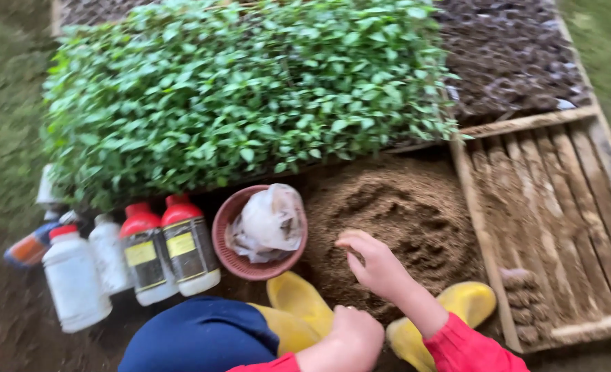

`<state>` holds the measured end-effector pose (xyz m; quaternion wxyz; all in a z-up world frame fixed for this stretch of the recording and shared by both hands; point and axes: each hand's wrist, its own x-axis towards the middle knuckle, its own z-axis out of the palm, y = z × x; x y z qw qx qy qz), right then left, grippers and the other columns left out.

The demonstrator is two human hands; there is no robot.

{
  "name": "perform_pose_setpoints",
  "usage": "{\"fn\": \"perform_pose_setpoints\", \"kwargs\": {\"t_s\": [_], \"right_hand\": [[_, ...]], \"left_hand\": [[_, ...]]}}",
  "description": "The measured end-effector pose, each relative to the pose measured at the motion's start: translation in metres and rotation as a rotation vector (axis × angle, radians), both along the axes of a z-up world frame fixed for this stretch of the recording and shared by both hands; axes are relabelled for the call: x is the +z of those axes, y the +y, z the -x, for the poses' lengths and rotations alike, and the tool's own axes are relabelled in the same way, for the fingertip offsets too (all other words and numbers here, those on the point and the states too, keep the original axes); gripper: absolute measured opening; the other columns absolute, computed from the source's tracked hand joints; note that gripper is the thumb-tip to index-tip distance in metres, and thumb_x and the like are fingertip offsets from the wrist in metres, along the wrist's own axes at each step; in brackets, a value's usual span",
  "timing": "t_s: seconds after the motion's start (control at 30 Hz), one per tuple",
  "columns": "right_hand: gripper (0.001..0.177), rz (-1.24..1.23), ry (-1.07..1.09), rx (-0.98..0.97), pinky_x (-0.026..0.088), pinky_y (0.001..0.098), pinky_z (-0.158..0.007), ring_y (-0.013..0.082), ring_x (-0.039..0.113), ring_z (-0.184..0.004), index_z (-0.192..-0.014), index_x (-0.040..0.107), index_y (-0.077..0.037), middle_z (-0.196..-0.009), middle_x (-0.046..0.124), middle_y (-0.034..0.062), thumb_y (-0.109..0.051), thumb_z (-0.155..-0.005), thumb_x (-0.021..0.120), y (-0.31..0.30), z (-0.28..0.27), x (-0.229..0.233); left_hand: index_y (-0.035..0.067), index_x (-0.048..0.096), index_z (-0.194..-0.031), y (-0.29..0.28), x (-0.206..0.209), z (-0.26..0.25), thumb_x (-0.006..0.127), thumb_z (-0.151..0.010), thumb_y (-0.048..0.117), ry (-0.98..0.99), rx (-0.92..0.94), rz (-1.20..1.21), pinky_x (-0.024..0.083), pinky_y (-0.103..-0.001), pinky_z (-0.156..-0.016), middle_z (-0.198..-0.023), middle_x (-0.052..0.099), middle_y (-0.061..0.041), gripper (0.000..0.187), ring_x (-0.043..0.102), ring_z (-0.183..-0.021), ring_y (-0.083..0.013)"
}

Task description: The person sits on the ground and fills small plastic seedling pots with soil from a large pile. They then place the filled pots into a wooden crate. The person repeats this process multiple times.

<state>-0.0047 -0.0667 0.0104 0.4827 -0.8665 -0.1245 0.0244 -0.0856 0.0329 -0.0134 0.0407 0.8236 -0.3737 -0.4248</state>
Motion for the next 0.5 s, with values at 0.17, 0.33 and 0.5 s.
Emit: {"fn": "perform_pose_setpoints", "kwargs": {"t_s": [0.17,0.33,0.5], "right_hand": [[0.033,0.213,-0.045,0.193,0.052,0.0363,-0.095,0.0317,0.059,-0.117,-0.105,0.072,-0.007,-0.144,0.057,0.0121,0.005,-0.076,0.058,0.059,-0.043,-0.015],[0.035,0.669,-0.088,0.370,0.044,0.0429,-0.095,0.0367,0.048,-0.117,-0.107,0.072,-0.008,-0.157,0.041,0.0153,-0.003,-0.074,0.061,0.090,-0.065,-0.053],[0.067,0.621,-0.077,0.314,0.039,0.0436,-0.105,0.0328,0.048,-0.125,-0.136,0.055,0.002,-0.151,0.049,0.0137,0.008,-0.070,0.058,0.076,-0.056,-0.051]], "left_hand": [[-0.004,0.079,-0.107,-0.006,-0.022,0.003,0.064,-0.092,0.011,0.082,0.022,-0.047,0.044,-0.057,-0.081,-0.111,0.074,-0.028,0.026,0.067,-0.100,-0.0436],[-0.003,0.078,-0.115,-0.009,-0.054,0.007,0.068,-0.089,0.015,0.112,-0.011,-0.127,0.044,-0.060,-0.088,-0.117,0.073,-0.028,0.034,0.066,-0.107,-0.0475],[-0.002,0.083,-0.099,0.008,-0.057,-0.008,0.069,-0.087,0.019,0.030,0.084,-0.070,0.046,-0.054,-0.076,-0.099,0.077,-0.022,0.027,0.068,-0.090,-0.0416]]}}
